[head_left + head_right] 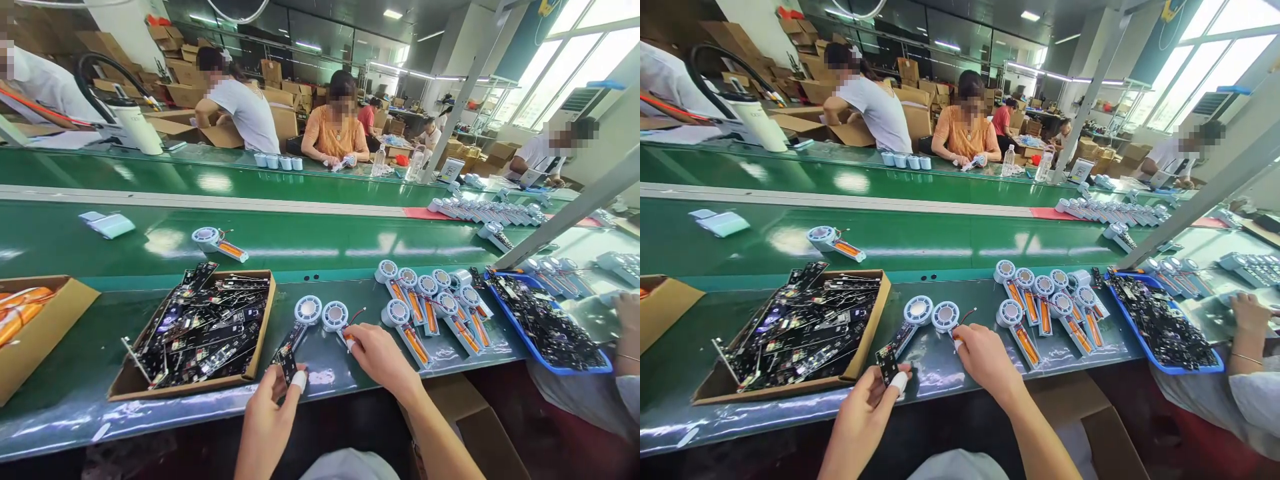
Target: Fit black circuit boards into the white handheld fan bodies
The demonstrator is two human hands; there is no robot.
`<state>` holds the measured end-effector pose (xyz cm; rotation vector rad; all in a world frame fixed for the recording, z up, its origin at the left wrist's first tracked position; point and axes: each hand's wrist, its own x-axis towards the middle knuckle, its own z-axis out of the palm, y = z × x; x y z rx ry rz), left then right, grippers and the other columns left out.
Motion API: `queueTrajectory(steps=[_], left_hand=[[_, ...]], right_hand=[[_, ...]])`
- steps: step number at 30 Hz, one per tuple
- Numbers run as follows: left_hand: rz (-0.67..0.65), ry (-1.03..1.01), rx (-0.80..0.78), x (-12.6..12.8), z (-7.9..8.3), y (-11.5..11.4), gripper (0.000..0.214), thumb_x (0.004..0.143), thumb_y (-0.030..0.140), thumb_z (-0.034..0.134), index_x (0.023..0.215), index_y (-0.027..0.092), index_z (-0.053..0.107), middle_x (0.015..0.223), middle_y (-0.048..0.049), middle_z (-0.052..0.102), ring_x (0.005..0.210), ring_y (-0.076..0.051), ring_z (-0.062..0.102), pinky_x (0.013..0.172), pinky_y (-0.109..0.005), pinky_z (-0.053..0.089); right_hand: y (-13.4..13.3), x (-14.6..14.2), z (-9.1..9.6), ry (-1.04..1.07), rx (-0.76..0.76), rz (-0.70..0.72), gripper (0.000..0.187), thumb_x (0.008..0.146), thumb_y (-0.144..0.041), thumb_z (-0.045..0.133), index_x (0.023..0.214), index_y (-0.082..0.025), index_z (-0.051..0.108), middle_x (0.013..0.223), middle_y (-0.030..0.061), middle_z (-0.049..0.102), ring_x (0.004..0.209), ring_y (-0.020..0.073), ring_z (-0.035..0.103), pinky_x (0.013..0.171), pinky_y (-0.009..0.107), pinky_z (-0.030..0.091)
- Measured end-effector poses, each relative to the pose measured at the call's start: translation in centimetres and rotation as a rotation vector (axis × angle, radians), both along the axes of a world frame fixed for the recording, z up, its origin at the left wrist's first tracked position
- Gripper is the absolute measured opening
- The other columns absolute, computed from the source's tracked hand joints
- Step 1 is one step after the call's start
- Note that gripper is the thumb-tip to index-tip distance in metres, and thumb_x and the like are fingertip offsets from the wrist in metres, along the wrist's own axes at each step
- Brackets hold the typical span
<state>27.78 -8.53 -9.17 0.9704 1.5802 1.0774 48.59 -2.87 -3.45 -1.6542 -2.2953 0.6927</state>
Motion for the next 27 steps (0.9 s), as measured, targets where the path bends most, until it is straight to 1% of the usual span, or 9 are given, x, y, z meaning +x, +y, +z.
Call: queueTrajectory(steps=[3,7,8,11,14,17,20,23,27], left_hand=[[-0.069,-0.007,0.013,-0.1,0.4,-0.1,0.039,0.073,0.057,0.068,0.09,0.023,0.057,0.09,-0.01,0.079,0.092,-0.032,0.076,0.085,-0.04,0.058],[-0.121,-0.177,-0.024,1.3,0.4,0.3,0.058,0.075,0.052,0.068,0.121,0.021,0.05,0.082,-0.0048,0.078,0.084,-0.028,0.077,0.089,-0.043,0.057],[-0.122,-0.217,-0.031,1.7,0.3,0.4,0.062,0.075,0.052,0.068,0.124,0.02,0.049,0.081,-0.0049,0.077,0.084,-0.028,0.076,0.089,-0.043,0.057],[-0.136,-0.247,-0.006,2.8,0.2,1.1,0.046,0.074,0.048,0.067,0.107,0.018,0.056,0.086,-0.0079,0.076,0.083,-0.028,0.075,0.087,-0.043,0.057],[-0.125,-0.174,0.084,4.2,0.4,1.7,0.026,0.078,0.042,0.059,0.09,0.02,0.057,0.087,-0.007,0.072,0.079,-0.025,0.072,0.08,-0.039,0.056],[-0.086,-0.078,0.146,5.6,0.9,2.4,0.018,0.08,0.038,0.053,0.089,0.022,0.053,0.079,-0.0024,0.067,0.069,-0.022,0.066,0.071,-0.036,0.054],[-0.143,0.023,0.141,6.5,1.1,2.9,0.02,0.076,0.035,0.055,0.092,0.024,0.049,0.076,-0.0006,0.065,0.069,-0.022,0.065,0.067,-0.035,0.052],[-0.201,0.101,0.107,6.5,1.0,3.2,0.022,0.074,0.032,0.055,0.093,0.025,0.047,0.075,-0.0002,0.066,0.069,-0.023,0.067,0.064,-0.034,0.051],[-0.19,0.129,0.094,6.0,0.6,3.6,0.02,0.073,0.032,0.055,0.09,0.025,0.047,0.078,-0.0026,0.069,0.074,-0.026,0.069,0.067,-0.037,0.052]], right_hand=[[0.7,0.1,1.1,-0.147,0.012,0.095,0.025,0.097,-0.009,0.049,0.102,-0.021,0.07,0.093,0.0049,0.068,0.089,0.0193,0.066,0.072,0.026,0.038],[1.8,0.4,2.1,-0.34,0.078,0.233,0.022,0.097,-0.01,0.052,0.106,-0.022,0.069,0.101,0.0057,0.064,0.078,0.0166,0.065,0.06,0.026,0.034],[2.1,0.4,2.1,-0.373,0.099,0.267,0.02,0.097,-0.011,0.053,0.105,-0.021,0.068,0.103,0.006,0.064,0.076,0.0164,0.065,0.058,0.026,0.033],[2.7,0.5,1.3,-0.368,0.167,0.345,0.016,0.098,-0.01,0.052,0.099,-0.019,0.064,0.102,0.006,0.064,0.078,0.0166,0.064,0.056,0.025,0.033],[2.9,0.6,-0.3,-0.24,0.212,0.323,0.016,0.097,-0.008,0.049,0.1,-0.019,0.06,0.098,0.005,0.063,0.077,0.0166,0.062,0.059,0.025,0.035],[2.4,0.5,-2.2,-0.001,0.214,0.231,0.017,0.098,-0.01,0.042,0.102,-0.02,0.055,0.096,0.0041,0.061,0.078,0.0165,0.059,0.065,0.025,0.039],[1.5,0.1,-3.7,0.278,0.205,0.121,0.016,0.096,-0.013,0.038,0.094,-0.021,0.052,0.089,0.0026,0.059,0.08,0.017,0.057,0.071,0.027,0.042],[0.8,-0.4,-4.7,0.504,0.123,0.011,0.014,0.096,-0.02,0.041,0.087,-0.021,0.052,0.082,0.0003,0.057,0.075,0.0158,0.054,0.071,0.027,0.042],[0.2,-0.9,-5.4,0.721,-0.052,-0.116,0.015,0.096,-0.03,0.047,0.085,-0.021,0.053,0.078,-0.0015,0.054,0.069,0.0139,0.05,0.064,0.024,0.041]])
